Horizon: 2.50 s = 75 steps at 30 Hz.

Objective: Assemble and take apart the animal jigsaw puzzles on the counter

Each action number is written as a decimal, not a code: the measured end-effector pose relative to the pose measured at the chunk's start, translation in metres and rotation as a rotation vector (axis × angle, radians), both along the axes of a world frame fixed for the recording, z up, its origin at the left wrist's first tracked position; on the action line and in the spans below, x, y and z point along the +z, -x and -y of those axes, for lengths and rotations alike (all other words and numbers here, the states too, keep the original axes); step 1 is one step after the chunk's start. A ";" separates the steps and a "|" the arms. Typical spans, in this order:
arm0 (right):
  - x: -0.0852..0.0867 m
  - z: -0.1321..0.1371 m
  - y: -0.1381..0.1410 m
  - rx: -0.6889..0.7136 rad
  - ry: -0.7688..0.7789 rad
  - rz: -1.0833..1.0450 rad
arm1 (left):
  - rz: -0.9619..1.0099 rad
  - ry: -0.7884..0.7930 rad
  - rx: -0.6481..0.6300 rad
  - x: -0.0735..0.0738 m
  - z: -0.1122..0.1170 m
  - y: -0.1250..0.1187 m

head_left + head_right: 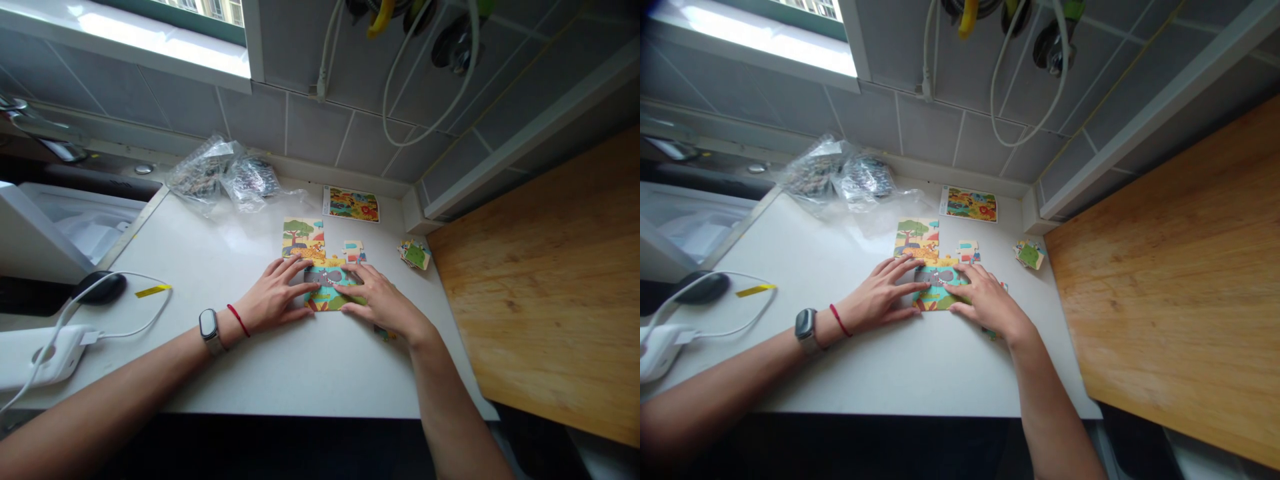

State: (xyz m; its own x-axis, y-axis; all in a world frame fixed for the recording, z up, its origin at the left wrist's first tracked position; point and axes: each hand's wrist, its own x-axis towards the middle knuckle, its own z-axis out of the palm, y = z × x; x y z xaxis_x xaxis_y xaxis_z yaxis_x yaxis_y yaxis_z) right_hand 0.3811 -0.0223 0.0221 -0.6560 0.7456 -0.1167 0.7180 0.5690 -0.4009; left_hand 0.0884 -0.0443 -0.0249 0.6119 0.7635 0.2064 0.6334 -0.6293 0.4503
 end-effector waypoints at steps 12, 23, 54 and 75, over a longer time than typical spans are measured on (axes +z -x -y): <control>-0.004 0.001 0.000 -0.010 0.053 -0.040 | -0.004 -0.005 0.009 -0.003 0.001 0.001; -0.002 0.003 0.003 -0.021 0.034 -0.020 | -0.067 -0.046 0.059 -0.004 0.004 0.001; -0.048 -0.065 -0.114 -0.835 -0.379 -0.175 | 0.429 -0.154 0.389 0.002 -0.026 0.040; -0.036 -0.060 -0.118 -0.848 -0.332 -0.133 | -0.170 -0.032 0.012 -0.007 -0.035 -0.028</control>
